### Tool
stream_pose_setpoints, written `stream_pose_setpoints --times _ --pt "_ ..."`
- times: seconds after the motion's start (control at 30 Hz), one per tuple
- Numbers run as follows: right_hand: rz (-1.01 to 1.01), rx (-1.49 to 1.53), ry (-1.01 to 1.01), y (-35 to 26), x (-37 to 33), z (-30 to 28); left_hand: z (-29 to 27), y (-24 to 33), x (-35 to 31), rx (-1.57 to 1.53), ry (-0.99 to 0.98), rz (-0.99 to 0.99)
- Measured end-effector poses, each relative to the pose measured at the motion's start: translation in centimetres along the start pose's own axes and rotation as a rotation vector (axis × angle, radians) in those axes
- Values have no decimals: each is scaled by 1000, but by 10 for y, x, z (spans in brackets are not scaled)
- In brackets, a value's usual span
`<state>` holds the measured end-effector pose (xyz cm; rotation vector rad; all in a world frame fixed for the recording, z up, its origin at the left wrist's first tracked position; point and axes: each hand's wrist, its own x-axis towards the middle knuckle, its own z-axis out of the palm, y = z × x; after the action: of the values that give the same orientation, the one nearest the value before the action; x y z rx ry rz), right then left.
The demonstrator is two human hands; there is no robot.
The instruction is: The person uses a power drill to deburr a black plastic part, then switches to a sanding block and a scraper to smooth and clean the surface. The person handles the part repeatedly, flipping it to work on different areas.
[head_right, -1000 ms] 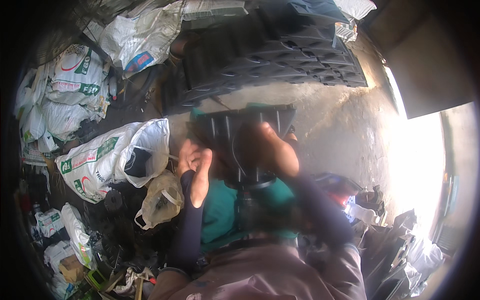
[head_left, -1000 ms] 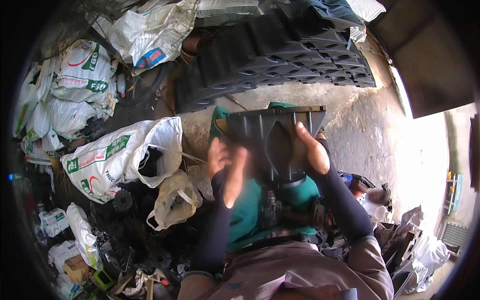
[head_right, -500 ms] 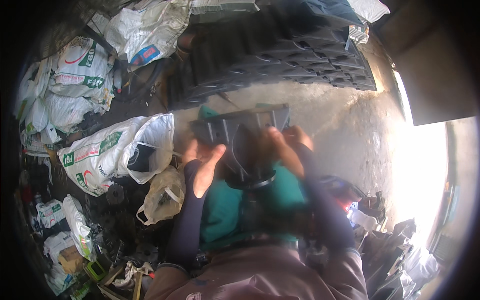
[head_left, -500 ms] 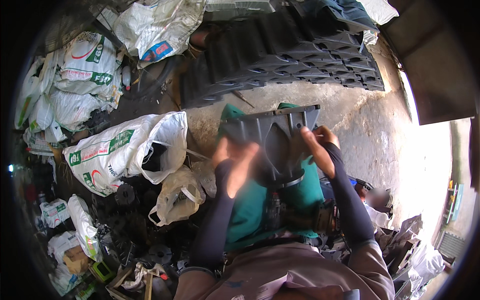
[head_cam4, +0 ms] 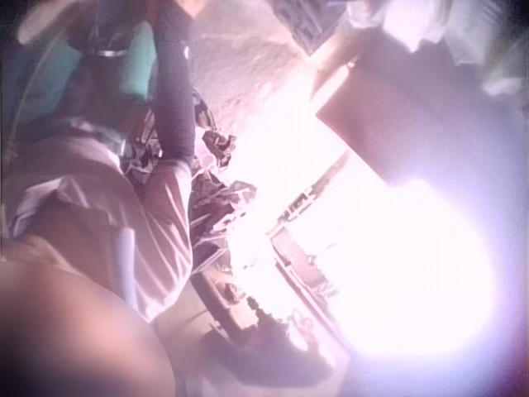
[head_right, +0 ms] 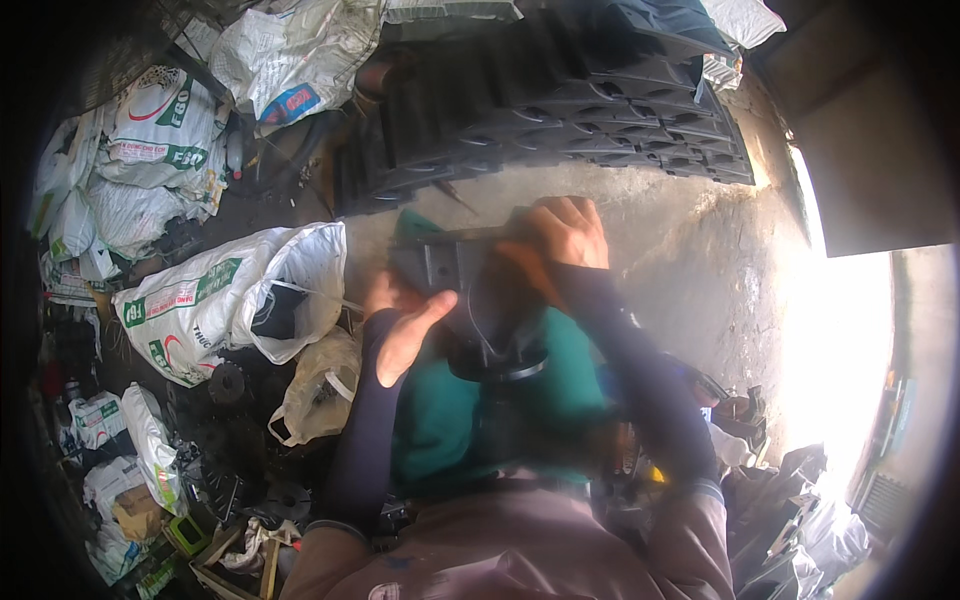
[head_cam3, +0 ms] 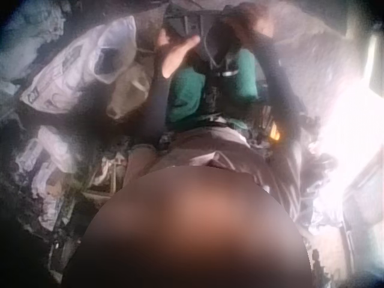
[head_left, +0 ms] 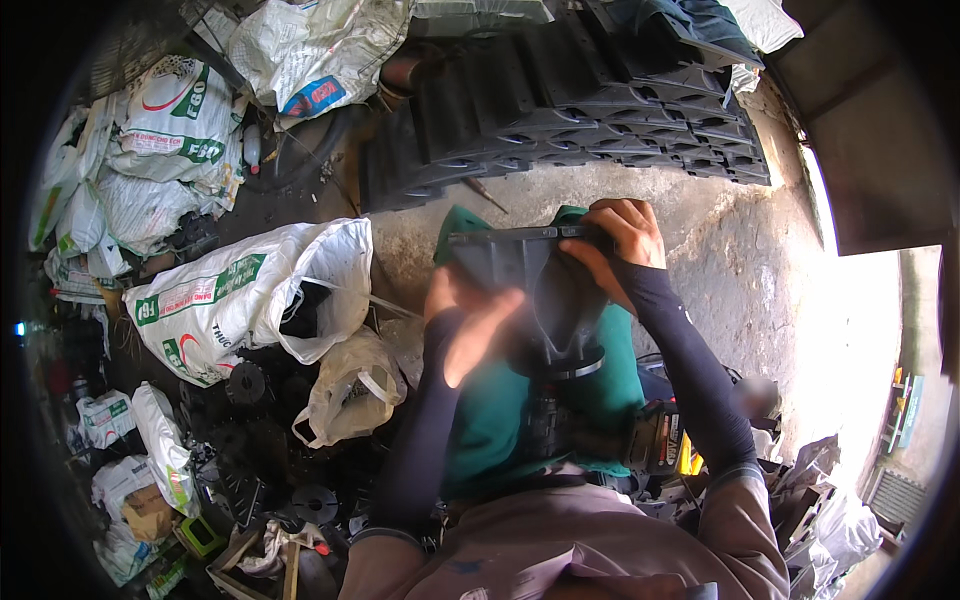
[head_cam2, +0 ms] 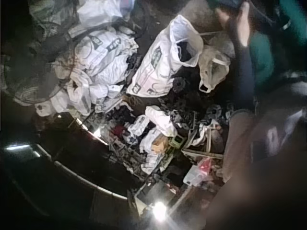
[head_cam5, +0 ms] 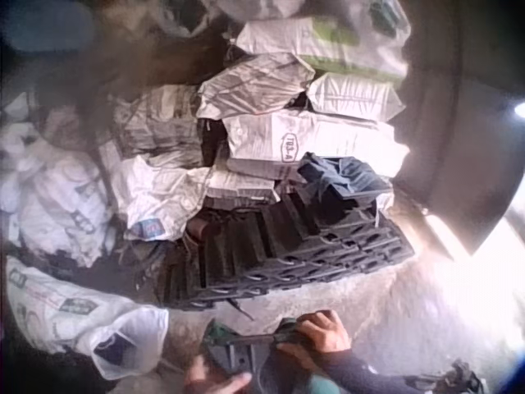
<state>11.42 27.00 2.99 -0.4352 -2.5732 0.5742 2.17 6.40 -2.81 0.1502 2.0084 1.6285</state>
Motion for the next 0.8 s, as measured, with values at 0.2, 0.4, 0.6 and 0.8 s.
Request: stream_pose_setpoints --times 0.2,0.4,0.6,0.8 --pt "50 24 37 -3 3 1 -9 4 11 -29 -138 -132" --pt "14 32 15 2 4 -1 -8 4 13 -57 -195 -90" --pt "48 -34 79 1 -6 8 -9 33 10 -169 -260 -136" --pt "830 778 497 8 -44 27 0 43 -19 -209 -224 189"
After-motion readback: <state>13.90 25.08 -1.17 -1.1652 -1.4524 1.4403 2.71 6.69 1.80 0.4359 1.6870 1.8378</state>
